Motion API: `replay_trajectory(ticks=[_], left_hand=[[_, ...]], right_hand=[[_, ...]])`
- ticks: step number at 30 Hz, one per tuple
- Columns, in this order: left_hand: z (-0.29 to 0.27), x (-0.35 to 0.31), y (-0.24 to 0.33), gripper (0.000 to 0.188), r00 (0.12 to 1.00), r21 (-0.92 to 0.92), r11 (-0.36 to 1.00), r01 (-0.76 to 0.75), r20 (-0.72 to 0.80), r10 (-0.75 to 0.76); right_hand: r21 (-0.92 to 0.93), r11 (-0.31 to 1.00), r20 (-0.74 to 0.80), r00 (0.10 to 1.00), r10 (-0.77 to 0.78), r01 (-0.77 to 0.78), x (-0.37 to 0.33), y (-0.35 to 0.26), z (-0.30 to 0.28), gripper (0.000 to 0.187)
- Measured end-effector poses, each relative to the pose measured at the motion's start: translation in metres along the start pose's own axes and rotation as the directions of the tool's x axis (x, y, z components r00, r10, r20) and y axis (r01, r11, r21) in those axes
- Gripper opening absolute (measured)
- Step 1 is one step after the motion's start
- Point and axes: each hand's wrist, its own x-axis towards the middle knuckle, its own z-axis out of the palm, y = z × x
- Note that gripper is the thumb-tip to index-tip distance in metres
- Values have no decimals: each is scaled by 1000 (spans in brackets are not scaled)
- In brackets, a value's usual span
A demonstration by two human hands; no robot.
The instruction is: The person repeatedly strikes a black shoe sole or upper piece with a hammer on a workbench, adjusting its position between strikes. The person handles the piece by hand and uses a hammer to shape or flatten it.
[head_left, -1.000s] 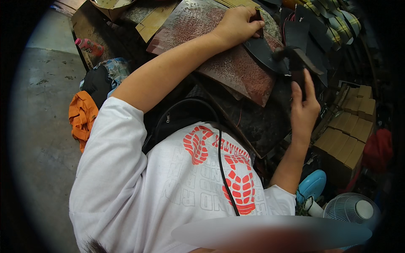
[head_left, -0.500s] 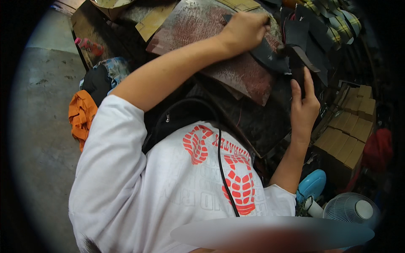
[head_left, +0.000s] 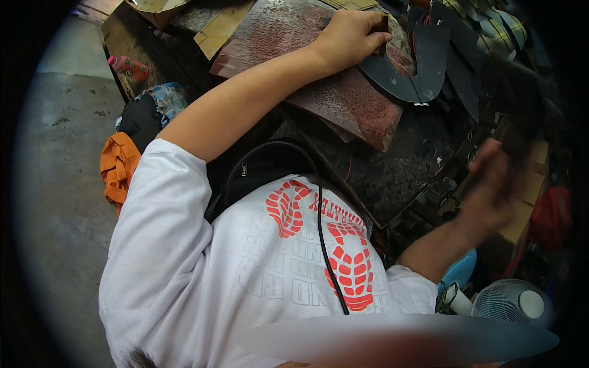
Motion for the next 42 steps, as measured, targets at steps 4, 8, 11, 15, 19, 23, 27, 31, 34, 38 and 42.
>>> replay_trajectory(ticks=[4,8,11,15,19,23,27,31,34,38,42], left_hand=[[2,-4,11,16,943,234,919,-316,-25,331],[5,-10,18,17,915,287,874,-391,24,402],[3,-8,14,19,994,119,988,-96,-39,102],[-4,3,5,13,953,-344,894,288,13,-302],[-6,2,4,14,964,-199,944,261,100,-246],[-1,1,2,19,990,-122,983,135,60,-129],[4,0,2,17,975,137,967,-216,-17,220],[8,-6,13,21,917,253,884,-392,33,397],[8,-7,16,16,889,287,850,-442,16,458],[2,1,10,11,968,-244,938,248,29,-248],[-2,2,5,14,937,-347,870,350,129,-325]], right_hand=[[83,944,-187,936,-299,318,11,-15,5,44],[-118,925,63,927,370,-361,-17,38,53,40],[-341,909,-8,967,254,-241,-34,66,53,45],[-446,867,63,958,279,-223,-50,81,50,46],[-394,887,60,956,287,-242,-51,81,54,47],[-311,923,50,965,256,-228,-29,44,31,44],[-107,984,-195,967,-165,146,-5,-8,-9,56],[-652,710,-205,839,-504,267,-11,13,8,55],[-224,947,93,962,255,-230,-31,61,44,40],[-370,895,80,951,299,-250,-47,78,54,45],[-432,883,77,968,239,-184,-50,69,52,45]])
